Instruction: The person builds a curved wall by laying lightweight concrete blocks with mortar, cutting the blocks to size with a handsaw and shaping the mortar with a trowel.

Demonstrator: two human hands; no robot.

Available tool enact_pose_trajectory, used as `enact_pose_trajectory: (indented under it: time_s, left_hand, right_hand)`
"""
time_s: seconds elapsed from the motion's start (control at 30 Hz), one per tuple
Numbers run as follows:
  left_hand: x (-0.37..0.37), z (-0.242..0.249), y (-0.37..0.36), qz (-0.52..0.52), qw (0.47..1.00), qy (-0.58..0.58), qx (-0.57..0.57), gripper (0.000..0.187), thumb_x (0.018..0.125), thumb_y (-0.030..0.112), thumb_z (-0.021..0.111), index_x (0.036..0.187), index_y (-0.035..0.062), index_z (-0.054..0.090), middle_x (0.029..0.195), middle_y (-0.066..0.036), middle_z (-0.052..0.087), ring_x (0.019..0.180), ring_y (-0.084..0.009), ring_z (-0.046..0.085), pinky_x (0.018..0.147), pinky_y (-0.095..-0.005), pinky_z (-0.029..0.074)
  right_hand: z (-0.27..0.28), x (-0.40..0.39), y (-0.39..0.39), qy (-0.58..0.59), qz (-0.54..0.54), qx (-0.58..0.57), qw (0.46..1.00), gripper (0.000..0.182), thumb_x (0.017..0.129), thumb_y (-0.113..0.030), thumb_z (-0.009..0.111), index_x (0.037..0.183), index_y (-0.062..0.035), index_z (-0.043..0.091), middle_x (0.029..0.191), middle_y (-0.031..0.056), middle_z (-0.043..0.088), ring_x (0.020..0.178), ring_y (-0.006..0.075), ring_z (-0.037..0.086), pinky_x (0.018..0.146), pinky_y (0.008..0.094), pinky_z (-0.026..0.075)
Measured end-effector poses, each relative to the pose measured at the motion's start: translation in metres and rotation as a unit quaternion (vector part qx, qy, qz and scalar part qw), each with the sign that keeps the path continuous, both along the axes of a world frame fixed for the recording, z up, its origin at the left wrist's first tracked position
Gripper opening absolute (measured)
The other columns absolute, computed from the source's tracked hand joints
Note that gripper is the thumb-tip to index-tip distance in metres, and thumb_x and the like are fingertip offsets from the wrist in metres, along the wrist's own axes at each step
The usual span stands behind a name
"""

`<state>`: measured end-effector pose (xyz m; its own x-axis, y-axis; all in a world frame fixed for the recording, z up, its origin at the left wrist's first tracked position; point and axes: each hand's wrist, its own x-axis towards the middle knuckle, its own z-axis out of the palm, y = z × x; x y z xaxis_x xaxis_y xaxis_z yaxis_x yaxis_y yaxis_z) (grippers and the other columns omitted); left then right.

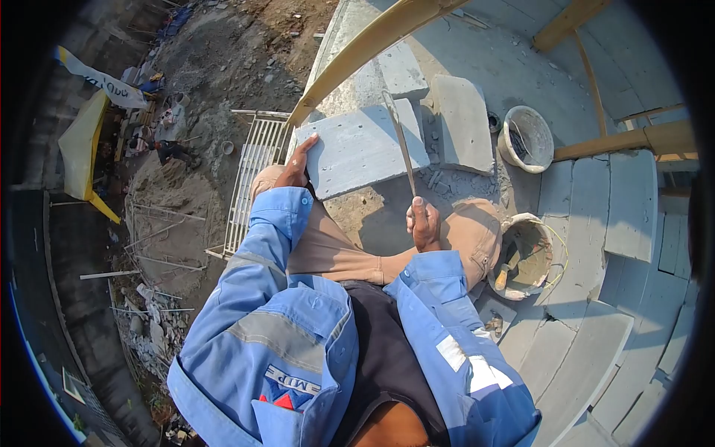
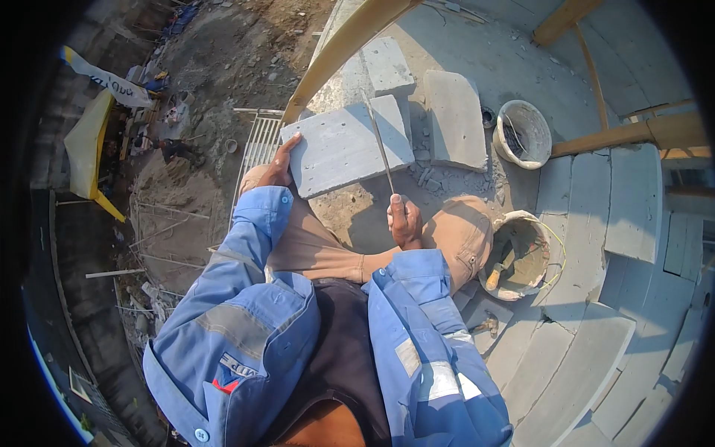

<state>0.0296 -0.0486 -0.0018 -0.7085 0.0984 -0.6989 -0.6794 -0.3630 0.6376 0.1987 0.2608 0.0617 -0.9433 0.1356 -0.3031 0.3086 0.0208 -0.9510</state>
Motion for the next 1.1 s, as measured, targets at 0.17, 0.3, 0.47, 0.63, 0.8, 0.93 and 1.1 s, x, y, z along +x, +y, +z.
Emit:
enact_pose_trajectory:
  time_s: [0.17,0.3,0.47,0.63,0.8,0.93,1.1]
  left_hand:
    - [0.004,-0.009,0.012,0.056,0.998,0.027,-0.024,0.063,0.089,0.057,0.066,0.128,0.0075,0.063,0.116,-0.016,0.07,0.101,-0.0306,0.066,0.091,-0.0432,0.051]
    - [0.004,0.001,0.018,0.055,0.998,-0.007,-0.036,0.061,0.093,0.055,0.061,0.13,0.0067,0.061,0.116,-0.016,0.07,0.102,-0.0307,0.067,0.092,-0.0438,0.051]
    - [-0.008,0.0,0.009,0.04,0.999,-0.014,0.024,0.06,0.095,0.052,0.058,0.134,0.0057,0.058,0.126,-0.018,0.066,0.109,-0.0313,0.067,0.095,-0.0434,0.051]
    - [0.002,0.014,0.003,-0.059,0.992,-0.017,0.112,0.068,0.095,0.049,0.057,0.145,0.0044,0.047,0.138,-0.019,0.06,0.12,-0.0307,0.063,0.103,-0.0436,0.049]
    - [-0.003,0.011,-0.002,-0.06,0.984,-0.037,0.163,0.065,0.095,0.046,0.055,0.145,0.0042,0.048,0.137,-0.018,0.061,0.115,-0.0297,0.066,0.097,-0.0435,0.052]
    - [-0.013,0.007,-0.01,-0.061,0.986,-0.058,0.144,0.064,0.096,0.051,0.054,0.14,0.0043,0.054,0.13,-0.018,0.065,0.107,-0.0299,0.068,0.09,-0.0449,0.055]
    - [-0.021,-0.007,-0.013,0.008,0.99,0.02,0.141,0.069,0.094,0.06,0.053,0.134,0.0041,0.058,0.12,-0.018,0.069,0.1,-0.0303,0.068,0.085,-0.0462,0.055]
  right_hand:
    - [-0.034,-0.012,-0.027,-0.022,0.034,0.063,0.997,0.066,0.097,-0.064,0.048,0.071,-0.0038,0.055,0.058,0.0085,0.055,0.05,0.0193,0.055,0.049,0.034,0.041]
    - [-0.052,-0.021,-0.044,-0.007,0.042,0.095,0.995,0.069,0.097,-0.063,0.047,0.071,0.0006,0.056,0.062,0.0173,0.058,0.059,0.0325,0.059,0.059,0.0415,0.045]
    - [-0.049,-0.025,-0.041,0.033,0.027,0.083,0.996,0.062,0.098,-0.063,0.049,0.072,-0.0071,0.052,0.055,0.0005,0.048,0.046,0.0094,0.048,0.043,0.0267,0.037]
    - [-0.011,-0.029,-0.022,0.009,0.055,0.078,0.995,0.063,0.101,-0.057,0.045,0.072,-0.0014,0.056,0.059,0.0146,0.054,0.056,0.0325,0.057,0.056,0.0408,0.044]
    - [-0.007,-0.043,-0.02,0.06,0.059,0.101,0.991,0.062,0.101,-0.056,0.045,0.073,-0.0018,0.056,0.06,0.0136,0.055,0.055,0.0297,0.057,0.054,0.0395,0.044]
    - [-0.017,-0.056,-0.025,0.084,0.079,0.092,0.989,0.063,0.1,-0.057,0.044,0.075,-0.0016,0.057,0.059,0.0133,0.055,0.054,0.0295,0.058,0.055,0.0397,0.043]
    - [-0.016,-0.081,-0.036,0.113,0.085,0.083,0.986,0.062,0.101,-0.057,0.042,0.075,-0.0023,0.057,0.061,0.0142,0.056,0.054,0.03,0.057,0.055,0.041,0.043]
